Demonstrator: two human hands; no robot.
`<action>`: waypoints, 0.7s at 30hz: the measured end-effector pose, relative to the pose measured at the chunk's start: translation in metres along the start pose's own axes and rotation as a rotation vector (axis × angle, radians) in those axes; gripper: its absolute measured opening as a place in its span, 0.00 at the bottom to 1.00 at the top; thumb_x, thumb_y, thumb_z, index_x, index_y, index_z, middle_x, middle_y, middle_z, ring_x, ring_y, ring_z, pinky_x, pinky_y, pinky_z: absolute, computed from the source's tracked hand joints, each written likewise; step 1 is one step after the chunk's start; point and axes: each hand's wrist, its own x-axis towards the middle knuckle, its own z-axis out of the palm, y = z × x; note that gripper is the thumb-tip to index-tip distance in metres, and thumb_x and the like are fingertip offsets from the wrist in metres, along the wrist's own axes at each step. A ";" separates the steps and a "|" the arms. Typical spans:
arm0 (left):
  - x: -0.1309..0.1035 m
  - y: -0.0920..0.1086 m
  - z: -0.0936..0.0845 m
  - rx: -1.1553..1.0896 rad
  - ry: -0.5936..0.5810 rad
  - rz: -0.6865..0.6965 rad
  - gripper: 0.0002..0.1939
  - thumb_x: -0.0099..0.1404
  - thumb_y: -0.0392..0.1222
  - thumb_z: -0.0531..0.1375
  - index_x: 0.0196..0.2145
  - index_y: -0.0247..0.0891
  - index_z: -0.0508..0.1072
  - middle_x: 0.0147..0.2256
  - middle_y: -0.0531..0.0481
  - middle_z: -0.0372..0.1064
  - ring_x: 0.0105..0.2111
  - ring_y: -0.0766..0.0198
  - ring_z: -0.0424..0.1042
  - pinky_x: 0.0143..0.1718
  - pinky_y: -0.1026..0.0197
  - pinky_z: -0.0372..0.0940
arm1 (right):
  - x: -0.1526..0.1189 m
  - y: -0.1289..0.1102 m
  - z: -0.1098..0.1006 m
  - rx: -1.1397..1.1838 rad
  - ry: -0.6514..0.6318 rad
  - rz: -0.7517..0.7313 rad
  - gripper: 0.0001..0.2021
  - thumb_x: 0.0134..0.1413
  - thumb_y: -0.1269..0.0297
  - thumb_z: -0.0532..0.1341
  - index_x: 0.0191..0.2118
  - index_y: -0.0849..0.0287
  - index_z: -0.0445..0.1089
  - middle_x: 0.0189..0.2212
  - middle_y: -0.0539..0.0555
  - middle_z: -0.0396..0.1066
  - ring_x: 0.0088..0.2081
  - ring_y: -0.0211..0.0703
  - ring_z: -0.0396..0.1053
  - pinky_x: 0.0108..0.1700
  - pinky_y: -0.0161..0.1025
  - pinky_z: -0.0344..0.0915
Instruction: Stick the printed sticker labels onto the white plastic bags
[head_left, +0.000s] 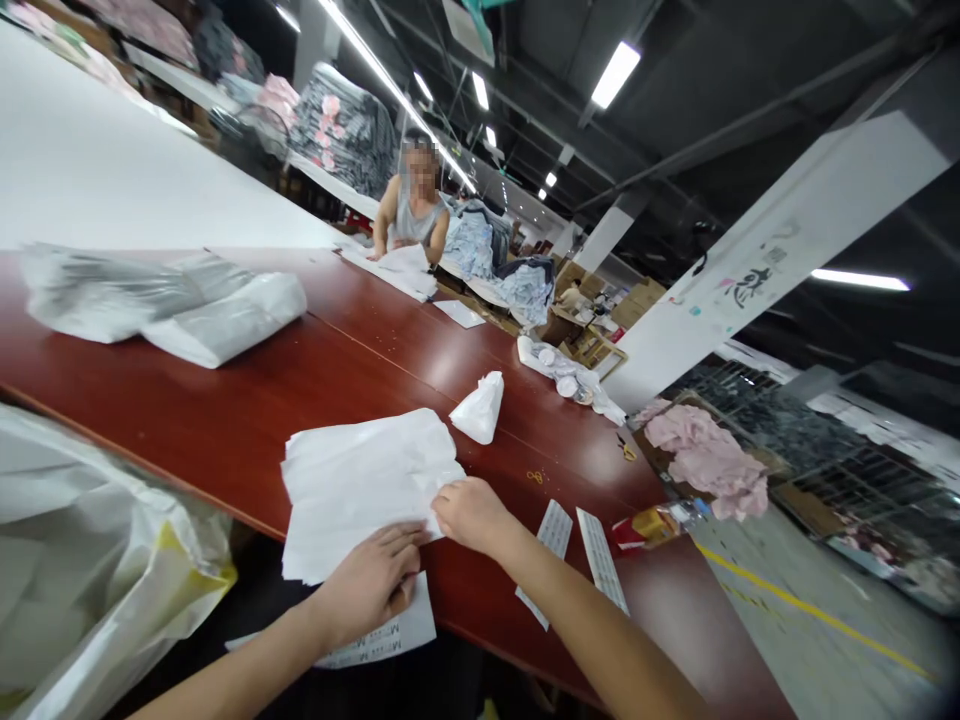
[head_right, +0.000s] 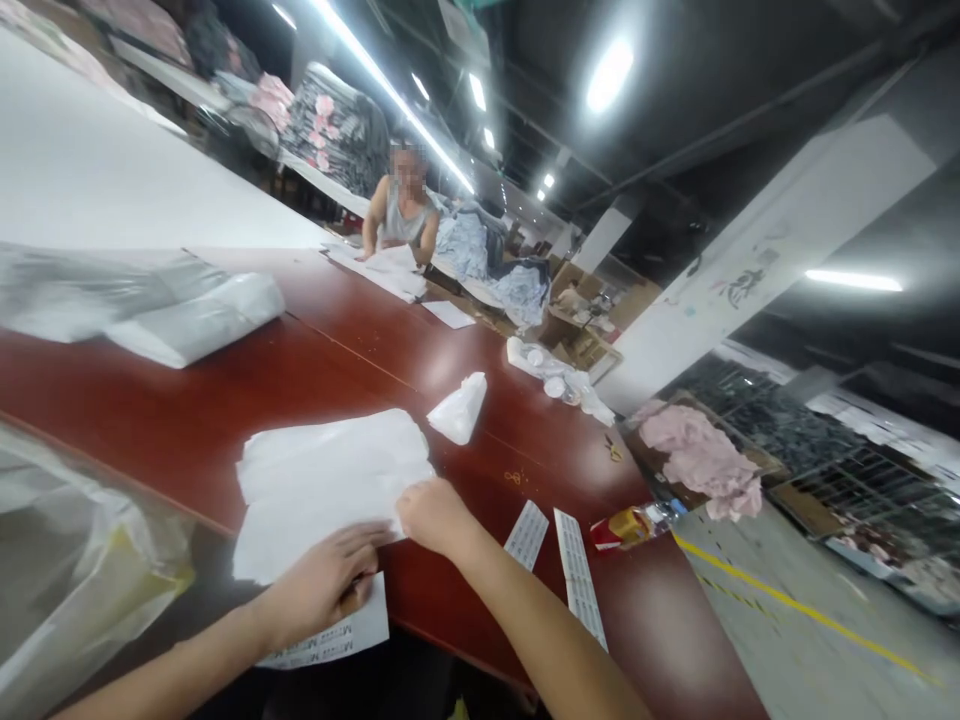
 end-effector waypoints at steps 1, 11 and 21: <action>-0.003 0.001 -0.001 0.003 0.008 0.004 0.09 0.58 0.28 0.55 0.33 0.40 0.67 0.54 0.44 0.76 0.61 0.54 0.69 0.67 0.47 0.60 | 0.001 -0.004 -0.001 -0.015 -0.003 -0.006 0.05 0.62 0.68 0.60 0.38 0.59 0.74 0.38 0.55 0.76 0.41 0.46 0.71 0.42 0.41 0.63; -0.020 0.001 0.006 0.061 0.154 0.009 0.10 0.57 0.27 0.55 0.34 0.40 0.69 0.55 0.43 0.75 0.61 0.54 0.69 0.66 0.46 0.61 | -0.003 -0.012 0.010 -0.105 0.013 0.045 0.05 0.62 0.69 0.61 0.41 0.61 0.74 0.38 0.56 0.76 0.40 0.46 0.72 0.39 0.39 0.65; -0.020 0.000 0.009 0.044 0.233 0.013 0.10 0.58 0.27 0.54 0.33 0.39 0.68 0.51 0.44 0.77 0.56 0.56 0.73 0.64 0.48 0.64 | 0.007 -0.023 0.016 -0.096 0.106 0.044 0.04 0.63 0.69 0.60 0.37 0.61 0.72 0.36 0.56 0.75 0.39 0.46 0.71 0.38 0.39 0.64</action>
